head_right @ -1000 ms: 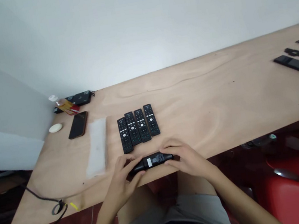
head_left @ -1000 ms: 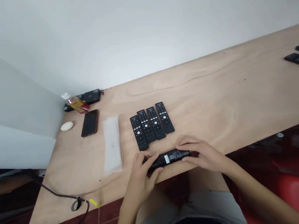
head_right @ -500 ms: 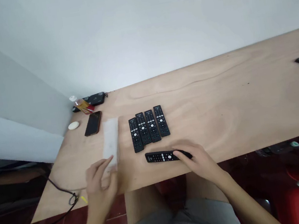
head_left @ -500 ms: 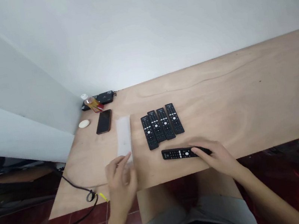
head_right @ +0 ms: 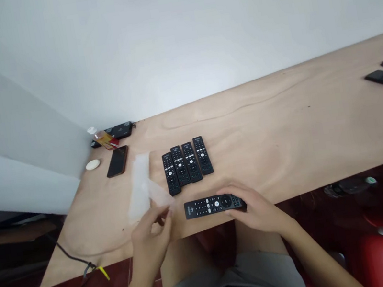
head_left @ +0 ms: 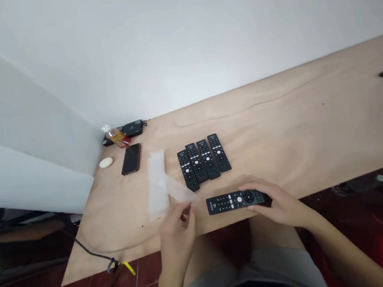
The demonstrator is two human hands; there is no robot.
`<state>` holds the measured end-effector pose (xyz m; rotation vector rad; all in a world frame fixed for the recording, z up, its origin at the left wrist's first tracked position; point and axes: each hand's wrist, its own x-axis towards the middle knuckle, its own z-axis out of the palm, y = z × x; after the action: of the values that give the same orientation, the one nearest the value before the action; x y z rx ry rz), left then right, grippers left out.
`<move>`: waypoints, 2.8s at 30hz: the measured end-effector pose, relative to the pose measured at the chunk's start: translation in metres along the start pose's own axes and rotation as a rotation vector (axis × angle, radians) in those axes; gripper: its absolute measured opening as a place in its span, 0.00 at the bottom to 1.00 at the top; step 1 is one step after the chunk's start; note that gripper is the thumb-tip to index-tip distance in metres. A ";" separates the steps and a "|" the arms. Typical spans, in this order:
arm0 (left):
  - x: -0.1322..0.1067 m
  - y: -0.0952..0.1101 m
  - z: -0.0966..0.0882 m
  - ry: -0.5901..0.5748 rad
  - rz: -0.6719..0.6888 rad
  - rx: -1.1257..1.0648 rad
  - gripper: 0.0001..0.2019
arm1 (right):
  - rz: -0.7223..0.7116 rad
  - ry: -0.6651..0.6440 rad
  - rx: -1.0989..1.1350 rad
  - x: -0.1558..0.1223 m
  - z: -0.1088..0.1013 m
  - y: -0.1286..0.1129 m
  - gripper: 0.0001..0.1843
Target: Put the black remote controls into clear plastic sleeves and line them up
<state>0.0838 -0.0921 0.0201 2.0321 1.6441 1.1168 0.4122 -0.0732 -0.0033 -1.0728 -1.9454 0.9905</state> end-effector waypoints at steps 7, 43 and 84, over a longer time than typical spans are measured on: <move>-0.008 0.017 0.039 -0.022 0.029 -0.086 0.10 | -0.003 0.038 0.057 -0.011 0.002 -0.001 0.23; 0.023 0.008 0.054 -0.359 0.285 -0.077 0.36 | -0.037 -0.026 -0.032 0.013 -0.012 0.004 0.29; 0.012 0.028 0.067 -0.250 0.261 0.081 0.14 | 0.257 0.266 0.142 -0.012 0.011 0.012 0.14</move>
<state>0.1521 -0.0741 -0.0011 2.3805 1.3519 0.8397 0.4121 -0.0824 -0.0208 -1.3223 -1.5280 1.0448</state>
